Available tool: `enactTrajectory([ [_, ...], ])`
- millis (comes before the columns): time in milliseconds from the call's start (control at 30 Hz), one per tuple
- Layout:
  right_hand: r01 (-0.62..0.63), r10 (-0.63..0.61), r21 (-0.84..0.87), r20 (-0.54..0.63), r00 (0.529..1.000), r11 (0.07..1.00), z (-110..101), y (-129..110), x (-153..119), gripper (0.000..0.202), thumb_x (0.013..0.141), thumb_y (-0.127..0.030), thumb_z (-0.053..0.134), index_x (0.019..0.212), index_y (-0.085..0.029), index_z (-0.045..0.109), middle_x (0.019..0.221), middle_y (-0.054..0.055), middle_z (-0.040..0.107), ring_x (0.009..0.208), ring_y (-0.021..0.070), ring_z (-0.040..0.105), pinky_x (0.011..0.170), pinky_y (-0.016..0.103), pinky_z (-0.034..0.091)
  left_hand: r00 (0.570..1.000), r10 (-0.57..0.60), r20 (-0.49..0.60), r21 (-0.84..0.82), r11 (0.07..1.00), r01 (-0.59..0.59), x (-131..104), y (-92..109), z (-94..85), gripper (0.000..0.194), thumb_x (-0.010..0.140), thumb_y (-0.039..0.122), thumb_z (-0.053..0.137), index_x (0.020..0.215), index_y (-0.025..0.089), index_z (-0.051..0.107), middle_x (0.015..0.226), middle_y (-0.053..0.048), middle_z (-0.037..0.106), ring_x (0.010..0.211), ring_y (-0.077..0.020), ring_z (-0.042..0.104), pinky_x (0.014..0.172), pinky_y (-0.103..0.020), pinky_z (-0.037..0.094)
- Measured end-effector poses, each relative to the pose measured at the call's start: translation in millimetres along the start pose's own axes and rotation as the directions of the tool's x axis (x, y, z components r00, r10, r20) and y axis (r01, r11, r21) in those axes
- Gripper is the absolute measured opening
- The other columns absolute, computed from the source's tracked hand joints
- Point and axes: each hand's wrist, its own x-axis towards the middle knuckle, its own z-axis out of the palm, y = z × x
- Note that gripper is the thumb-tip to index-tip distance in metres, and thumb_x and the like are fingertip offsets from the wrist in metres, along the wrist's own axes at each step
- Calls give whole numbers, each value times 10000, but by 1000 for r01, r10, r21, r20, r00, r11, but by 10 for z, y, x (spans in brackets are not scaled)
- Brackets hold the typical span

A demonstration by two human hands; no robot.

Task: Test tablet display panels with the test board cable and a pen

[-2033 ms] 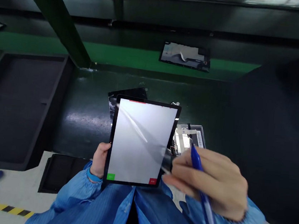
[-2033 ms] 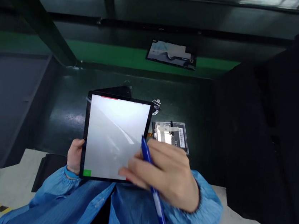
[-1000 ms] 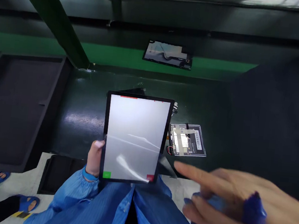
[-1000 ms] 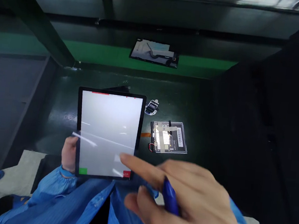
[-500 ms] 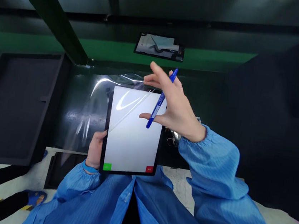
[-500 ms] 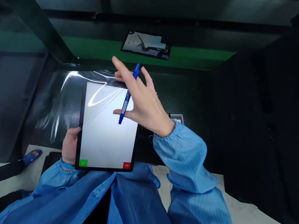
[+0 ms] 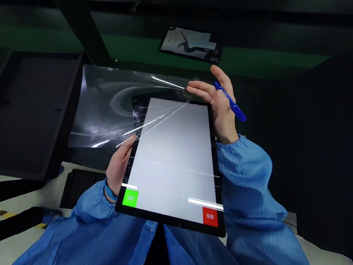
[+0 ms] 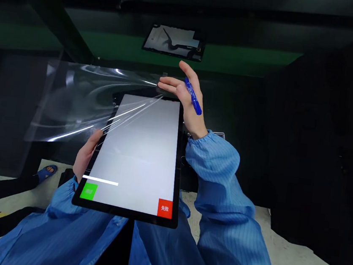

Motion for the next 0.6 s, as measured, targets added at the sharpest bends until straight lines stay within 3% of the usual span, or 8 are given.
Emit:
enactTrajectory([
  [100, -75, 74, -68, -16, 997, 995, 10, 32, -18, 614, 997, -636, 301, 1447, -220, 279, 1275, 93, 659, 1201, 244, 650, 1092, 489, 470, 1000, 15, -14, 49, 999, -15, -44, 19, 64, 484, 867, -83, 514, 1209, 218, 679, 852, 101, 747, 949, -115, 716, 785, -108, 543],
  [200, -48, 48, -39, -9, 999, 998, 9, 63, -33, 532, 1036, -539, 282, 1434, -186, 290, 1261, 104, 669, 1181, 214, 662, 1069, 425, 492, 979, -146, 144, 56, 989, 140, -103, 55, 144, 293, 947, 121, 552, 1194, 185, 695, 984, 24, 755, 1070, -233, 692, 875, -277, 589],
  [267, -15, 15, 7, 10, 1000, 1000, 7, 82, -42, 528, 1040, -526, 291, 1426, -166, 299, 1262, 115, 669, 1185, 194, 658, 1062, 375, 493, 954, -237, 181, 44, 971, 233, -144, 77, 198, 309, 989, 200, 487, 1225, 164, 682, 1043, -22, 749, 1101, -278, 677, 901, -358, 589],
  [500, -140, 139, 58, 25, 990, 988, 2, 24, -56, 423, 1065, -295, 184, 1446, -119, 239, 1289, 120, 649, 1195, 142, 643, 1074, 294, 457, 941, -277, 195, 15, 960, 280, -222, 106, 256, 332, 1006, 221, 474, 1283, 124, 630, 1084, -45, 739, 1083, -268, 680, 909, -338, 568],
  [600, -154, 150, 131, 38, 988, 979, 6, 11, -63, 425, 1061, -299, 205, 1436, -108, 266, 1283, 128, 648, 1194, 155, 644, 1096, 315, 443, 946, -263, 188, 30, 965, 262, -206, 100, 244, 325, 1006, 211, 472, 1284, 152, 630, 1065, -19, 740, 1075, -260, 685, 907, -342, 574],
])
